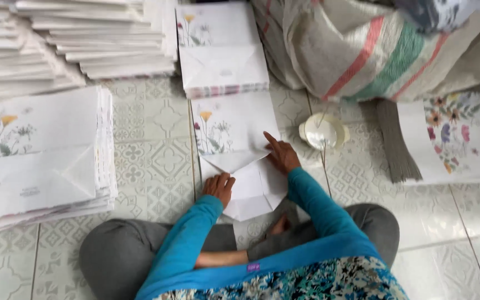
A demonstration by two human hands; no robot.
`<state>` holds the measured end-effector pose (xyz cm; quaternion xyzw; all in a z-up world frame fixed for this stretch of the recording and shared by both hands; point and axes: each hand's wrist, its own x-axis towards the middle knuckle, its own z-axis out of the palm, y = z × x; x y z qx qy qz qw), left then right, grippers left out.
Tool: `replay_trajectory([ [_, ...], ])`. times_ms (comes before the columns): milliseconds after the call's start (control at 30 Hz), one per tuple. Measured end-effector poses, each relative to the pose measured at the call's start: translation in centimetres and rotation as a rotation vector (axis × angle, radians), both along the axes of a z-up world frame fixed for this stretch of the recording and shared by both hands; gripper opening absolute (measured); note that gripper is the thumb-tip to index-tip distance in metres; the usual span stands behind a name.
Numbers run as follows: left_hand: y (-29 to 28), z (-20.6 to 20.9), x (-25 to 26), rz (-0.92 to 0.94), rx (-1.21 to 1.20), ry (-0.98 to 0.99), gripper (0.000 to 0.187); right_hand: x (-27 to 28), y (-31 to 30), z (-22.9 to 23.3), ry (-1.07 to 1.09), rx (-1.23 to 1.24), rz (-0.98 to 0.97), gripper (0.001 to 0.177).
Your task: The person is manually folding printed paper sheets into envelopes and applying glue to the edges using a small stick.
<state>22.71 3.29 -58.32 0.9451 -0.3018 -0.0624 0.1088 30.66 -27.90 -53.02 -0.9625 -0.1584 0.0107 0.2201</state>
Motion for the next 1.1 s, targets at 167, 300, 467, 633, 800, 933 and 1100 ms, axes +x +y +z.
replay_trajectory([
  [167,-3.3,5.2,2.3,0.299,0.084,0.237,0.067,2.1,2.4,0.3,-0.015,0.222,-0.244,0.076],
  [300,-5.2,7.8,5.7,0.369,0.111,0.179,0.075,3.6,4.4,-1.7,-0.398,-0.138,-0.121,0.059],
  [467,-5.5,11.0,5.8,0.405,0.214,0.193,0.067,2.5,6.4,-2.3,-0.346,-0.191,0.049,0.062],
  [633,-5.3,10.4,5.7,0.367,0.327,0.22,0.069,2.8,11.3,-0.5,-0.254,-0.182,0.157,0.059],
  [800,-5.5,9.1,6.3,0.389,0.289,0.128,0.079,5.6,12.9,2.9,0.015,-0.283,0.144,0.064],
  [933,-5.7,8.1,6.4,0.404,0.306,0.115,0.078,5.7,13.7,3.5,0.04,-0.41,0.119,0.065],
  [1100,-5.4,7.8,6.4,0.453,0.199,0.152,0.08,6.7,14.0,3.4,-0.083,-0.466,0.119,0.063],
])
